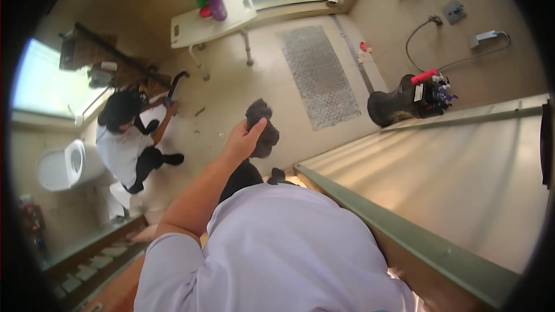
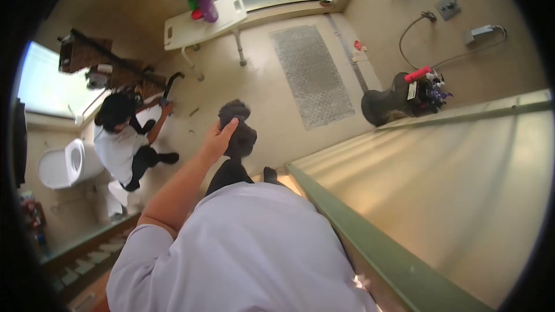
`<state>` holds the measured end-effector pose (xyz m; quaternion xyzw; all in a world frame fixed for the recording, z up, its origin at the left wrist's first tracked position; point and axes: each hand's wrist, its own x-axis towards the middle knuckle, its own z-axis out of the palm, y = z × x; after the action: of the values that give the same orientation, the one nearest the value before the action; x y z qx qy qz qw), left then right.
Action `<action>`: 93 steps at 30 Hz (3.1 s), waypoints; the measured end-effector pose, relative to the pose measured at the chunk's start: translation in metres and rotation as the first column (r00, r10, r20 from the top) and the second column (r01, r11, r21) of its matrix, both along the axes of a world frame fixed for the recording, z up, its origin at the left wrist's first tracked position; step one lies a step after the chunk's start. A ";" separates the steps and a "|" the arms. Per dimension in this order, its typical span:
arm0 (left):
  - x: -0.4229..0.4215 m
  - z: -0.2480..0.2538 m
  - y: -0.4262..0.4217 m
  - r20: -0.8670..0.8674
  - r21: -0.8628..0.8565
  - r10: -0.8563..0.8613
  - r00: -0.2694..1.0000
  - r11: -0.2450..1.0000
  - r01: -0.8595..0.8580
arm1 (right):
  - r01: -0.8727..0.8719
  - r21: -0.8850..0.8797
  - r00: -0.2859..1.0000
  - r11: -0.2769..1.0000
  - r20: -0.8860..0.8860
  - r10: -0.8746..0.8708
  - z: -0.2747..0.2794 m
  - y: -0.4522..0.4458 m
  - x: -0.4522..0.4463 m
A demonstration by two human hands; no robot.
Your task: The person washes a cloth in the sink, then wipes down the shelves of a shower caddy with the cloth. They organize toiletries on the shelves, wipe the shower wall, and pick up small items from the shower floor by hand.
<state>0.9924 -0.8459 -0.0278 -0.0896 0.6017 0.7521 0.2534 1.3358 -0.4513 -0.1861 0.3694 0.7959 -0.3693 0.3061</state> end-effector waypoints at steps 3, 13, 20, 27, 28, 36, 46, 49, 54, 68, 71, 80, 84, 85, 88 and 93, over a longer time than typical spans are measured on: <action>-0.037 -0.022 0.016 -0.089 -0.070 -0.121 0.989 0.991 0.115 | 0.117 0.001 0.993 0.993 0.002 -0.117 -0.018 -0.016 -0.011; -0.164 -0.026 0.031 -0.210 -0.410 -0.745 0.633 0.655 0.635 | 0.382 -0.131 0.924 0.915 0.028 -0.382 -0.084 -0.166 -0.105; -0.254 -0.012 0.048 0.357 0.099 -0.345 0.868 0.938 0.332 | 0.495 -0.373 0.730 0.785 -0.311 -0.609 -0.110 -0.175 -0.243; -0.327 -0.034 0.127 -0.097 -0.098 -0.588 0.803 0.809 0.580 | 0.621 -0.493 0.541 0.610 -0.294 -0.788 -0.055 -0.051 -0.434; -0.341 -0.038 0.143 -0.177 -0.263 -0.567 0.805 0.815 0.516 | 0.567 -0.575 0.547 0.590 -0.273 -0.791 -0.026 -0.036 -0.461; -0.411 0.013 0.228 -0.642 -0.734 -0.767 -0.002 0.614 0.289 | -0.139 -0.462 0.688 0.876 -0.681 -0.251 0.076 -0.046 -0.656; -0.576 0.024 0.309 -0.734 -0.636 -0.665 -0.141 0.599 0.486 | 0.026 -0.158 0.268 0.987 -0.950 -0.159 0.080 0.049 -0.830; -0.623 0.039 0.344 -0.783 -0.586 -0.606 -0.136 0.647 0.488 | 0.009 -0.756 0.185 0.655 -0.642 -0.744 0.116 0.078 -0.874; -0.699 0.054 0.394 -0.716 -0.625 -0.691 -0.103 0.568 0.536 | -0.197 -0.931 -0.125 0.309 -0.288 -0.949 0.145 0.162 -0.932; -0.908 0.104 0.589 -0.695 -0.707 -0.697 -0.175 0.618 0.343 | 0.462 -0.291 -0.537 0.838 -0.843 0.003 0.288 0.523 -1.135; -0.958 0.107 0.640 -0.831 -0.556 -0.526 -0.182 0.778 0.293 | 0.773 0.632 0.428 -0.050 -0.462 0.777 0.324 0.554 -1.172; -1.055 0.133 0.804 -0.955 -0.162 -0.227 0.189 0.937 0.309 | 0.890 0.450 0.347 -0.068 -0.575 0.741 0.254 0.554 -1.172; -1.084 0.113 0.853 -0.975 -0.223 -0.213 -0.070 0.890 0.397 | 0.899 0.106 -0.052 0.424 -0.938 0.343 0.227 0.529 -1.165; -1.084 0.110 0.859 -0.977 -0.184 -0.213 0.002 0.847 0.498 | 0.820 -0.199 -0.302 0.536 -0.947 0.111 0.201 0.532 -1.163; -1.073 0.104 0.865 -0.956 -0.057 -0.231 0.178 0.745 0.664 | 0.924 0.046 -0.018 0.380 -0.986 0.164 0.148 0.523 -1.168; -1.072 0.100 0.870 -0.962 0.009 -0.185 0.201 0.714 0.700 | 0.952 0.131 0.107 0.276 -0.989 0.099 0.137 0.517 -1.181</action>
<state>-0.0794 0.0238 0.0720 0.5911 0.4392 0.6694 0.0980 0.1544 0.0657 -0.0493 0.4474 0.6645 -0.1541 -0.5783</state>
